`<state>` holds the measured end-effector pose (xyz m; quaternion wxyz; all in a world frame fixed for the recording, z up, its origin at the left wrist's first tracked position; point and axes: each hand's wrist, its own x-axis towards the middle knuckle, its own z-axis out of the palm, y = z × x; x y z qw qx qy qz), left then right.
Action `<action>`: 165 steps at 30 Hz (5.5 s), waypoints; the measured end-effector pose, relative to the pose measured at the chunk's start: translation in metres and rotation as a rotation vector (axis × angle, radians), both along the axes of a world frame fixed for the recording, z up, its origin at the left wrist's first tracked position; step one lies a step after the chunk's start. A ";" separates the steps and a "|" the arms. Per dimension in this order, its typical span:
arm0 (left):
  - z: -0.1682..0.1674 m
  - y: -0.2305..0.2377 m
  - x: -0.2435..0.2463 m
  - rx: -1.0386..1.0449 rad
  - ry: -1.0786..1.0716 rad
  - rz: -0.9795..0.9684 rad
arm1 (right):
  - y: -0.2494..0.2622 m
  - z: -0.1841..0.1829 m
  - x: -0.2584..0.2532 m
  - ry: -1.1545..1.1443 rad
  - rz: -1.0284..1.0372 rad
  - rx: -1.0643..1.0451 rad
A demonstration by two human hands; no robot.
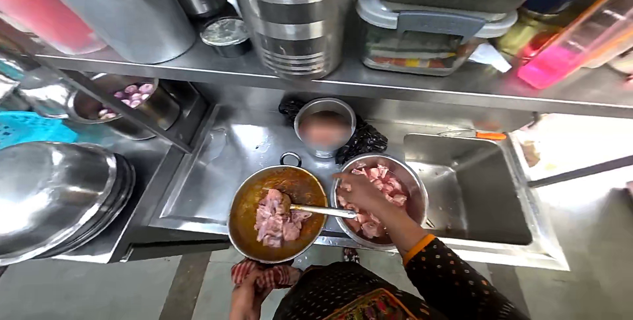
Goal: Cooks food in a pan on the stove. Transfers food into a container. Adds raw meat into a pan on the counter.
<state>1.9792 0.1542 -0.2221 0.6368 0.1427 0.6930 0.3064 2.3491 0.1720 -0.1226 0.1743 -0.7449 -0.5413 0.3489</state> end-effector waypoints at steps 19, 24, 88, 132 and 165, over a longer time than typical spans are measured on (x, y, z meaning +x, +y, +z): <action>0.001 -0.006 0.010 0.008 0.037 0.020 | 0.004 -0.152 0.044 -0.483 -0.147 -0.243; 0.001 -0.009 0.010 -0.002 0.011 0.024 | -0.015 -0.150 0.076 -0.396 -0.164 -0.165; -0.001 0.006 -0.007 -0.038 -0.004 -0.067 | -0.090 -0.098 0.113 0.444 -0.732 -0.007; -0.003 0.016 -0.003 -0.084 0.046 -0.051 | -0.093 -0.099 0.087 0.425 -0.562 -0.008; -0.008 0.011 0.000 -0.029 0.034 -0.017 | -0.042 -0.159 0.036 -0.299 -0.036 -0.303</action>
